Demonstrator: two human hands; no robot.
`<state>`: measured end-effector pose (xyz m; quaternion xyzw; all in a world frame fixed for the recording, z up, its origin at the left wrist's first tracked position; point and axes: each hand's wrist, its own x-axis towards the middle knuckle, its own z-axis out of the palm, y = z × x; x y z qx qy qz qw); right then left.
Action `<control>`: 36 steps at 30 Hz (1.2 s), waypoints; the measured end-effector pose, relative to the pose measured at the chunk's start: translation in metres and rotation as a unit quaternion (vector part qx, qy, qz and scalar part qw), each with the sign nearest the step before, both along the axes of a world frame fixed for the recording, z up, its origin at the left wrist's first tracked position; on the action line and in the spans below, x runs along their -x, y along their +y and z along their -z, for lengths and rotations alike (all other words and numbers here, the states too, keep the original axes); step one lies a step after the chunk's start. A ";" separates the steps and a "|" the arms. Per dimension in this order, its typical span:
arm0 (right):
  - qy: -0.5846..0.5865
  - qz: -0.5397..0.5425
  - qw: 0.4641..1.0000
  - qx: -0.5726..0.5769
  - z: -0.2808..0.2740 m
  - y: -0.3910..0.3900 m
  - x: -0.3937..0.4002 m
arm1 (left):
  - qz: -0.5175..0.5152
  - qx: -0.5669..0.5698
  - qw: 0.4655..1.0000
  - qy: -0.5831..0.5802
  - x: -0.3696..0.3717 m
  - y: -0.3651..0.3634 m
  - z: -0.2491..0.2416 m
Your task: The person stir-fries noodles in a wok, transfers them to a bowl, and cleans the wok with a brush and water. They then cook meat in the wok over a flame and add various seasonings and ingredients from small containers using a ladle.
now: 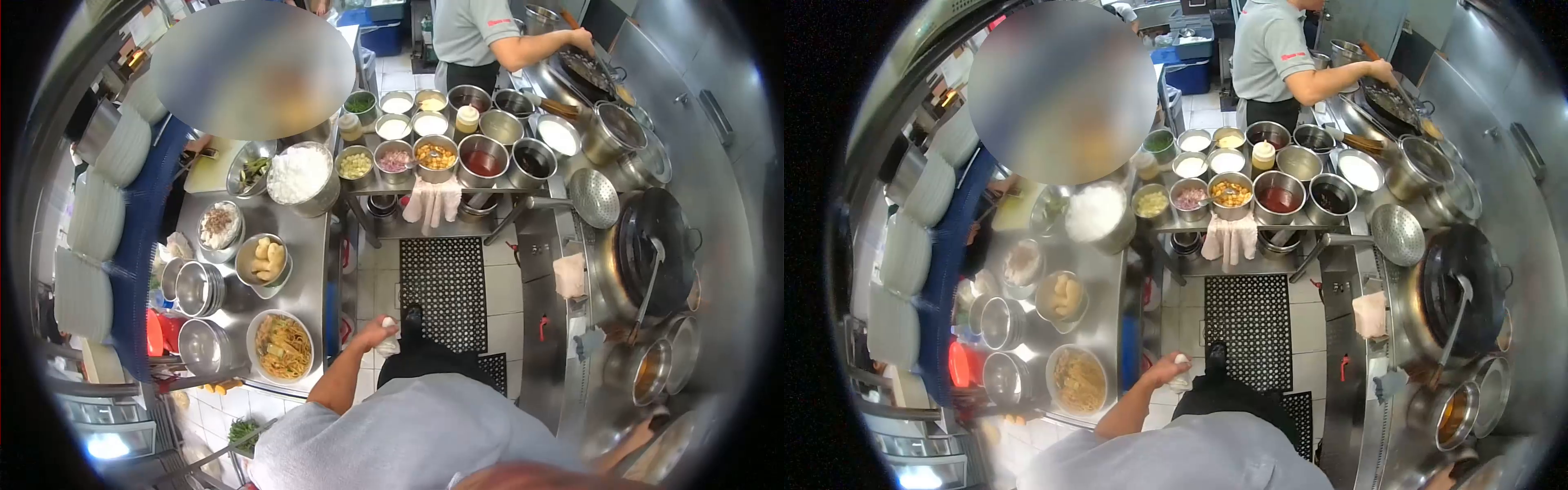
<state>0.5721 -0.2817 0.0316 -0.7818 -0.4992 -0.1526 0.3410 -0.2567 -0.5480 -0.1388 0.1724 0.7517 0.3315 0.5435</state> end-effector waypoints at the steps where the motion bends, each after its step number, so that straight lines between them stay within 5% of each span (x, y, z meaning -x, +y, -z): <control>1: 0.051 0.048 0.997 0.024 -0.006 -0.019 -0.001 | 0.000 0.012 1.000 0.003 0.000 -0.007 0.012; 2: 0.051 0.053 0.997 0.021 -0.025 -0.031 0.027 | 0.005 0.010 1.000 0.004 0.001 -0.007 0.003; 4: 0.356 0.174 0.917 -0.051 -0.068 -0.040 0.080 | 0.095 0.067 0.991 0.069 -0.008 -0.016 -0.018; 5: 0.450 0.056 0.874 -0.178 -0.057 -0.039 0.049 | 0.126 0.089 0.980 0.129 -0.018 -0.026 -0.002; 6: 0.451 0.054 0.873 -0.177 -0.063 -0.044 0.051 | 0.123 0.089 0.980 0.130 -0.028 -0.039 0.009; 8: 0.617 -0.105 0.709 -0.324 -0.070 -0.051 0.059 | 0.214 0.121 0.964 0.098 -0.045 -0.061 0.036; 9: 0.642 -0.215 0.667 -0.310 -0.056 -0.056 0.032 | 0.257 0.110 0.953 0.114 -0.053 -0.077 0.067; 12: 0.686 -0.251 0.573 -0.371 -0.065 -0.079 0.033 | 0.229 0.089 0.958 0.150 -0.089 -0.101 0.071; 14: 0.673 -0.347 0.554 -0.346 -0.045 -0.092 -0.004 | 0.226 0.098 0.952 0.183 -0.101 -0.112 0.081; 16: 0.649 -0.439 0.535 -0.316 -0.035 -0.104 -0.026 | 0.338 0.003 0.904 0.260 -0.103 -0.138 0.141; 18: 0.674 -0.502 0.445 -0.309 -0.034 -0.105 -0.032 | 0.284 0.053 0.931 0.222 -0.121 -0.128 0.081; 21: 0.699 -0.372 0.491 -0.363 -0.082 -0.120 0.022 | 0.231 0.111 0.950 0.176 -0.134 -0.116 0.038; 25: 0.678 -0.467 0.472 -0.315 -0.071 -0.126 0.001 | 0.243 0.119 0.949 0.160 -0.143 -0.116 0.033; 27: 0.661 -0.251 0.558 -0.435 -0.130 -0.137 0.090 | 0.243 0.119 0.948 0.170 -0.144 -0.114 0.032; 28: 0.661 -0.253 0.558 -0.433 -0.109 -0.137 0.063 | 0.241 0.120 0.947 0.176 -0.148 -0.116 0.032; 31: 0.674 -0.408 0.501 -0.358 -0.072 -0.126 0.003 | 0.211 0.132 0.958 0.141 -0.151 -0.113 0.027; 33: 0.651 -0.666 0.321 -0.173 -0.094 -0.121 0.042 | 0.212 0.115 0.950 0.200 -0.150 -0.116 0.048; 35: 0.583 -0.725 0.339 -0.141 -0.147 -0.126 0.123 | 0.197 0.088 0.947 0.237 -0.149 -0.120 0.058; 36: 0.508 -0.776 0.351 -0.130 -0.164 -0.128 0.147 | 0.144 0.109 0.966 0.188 -0.150 -0.110 0.024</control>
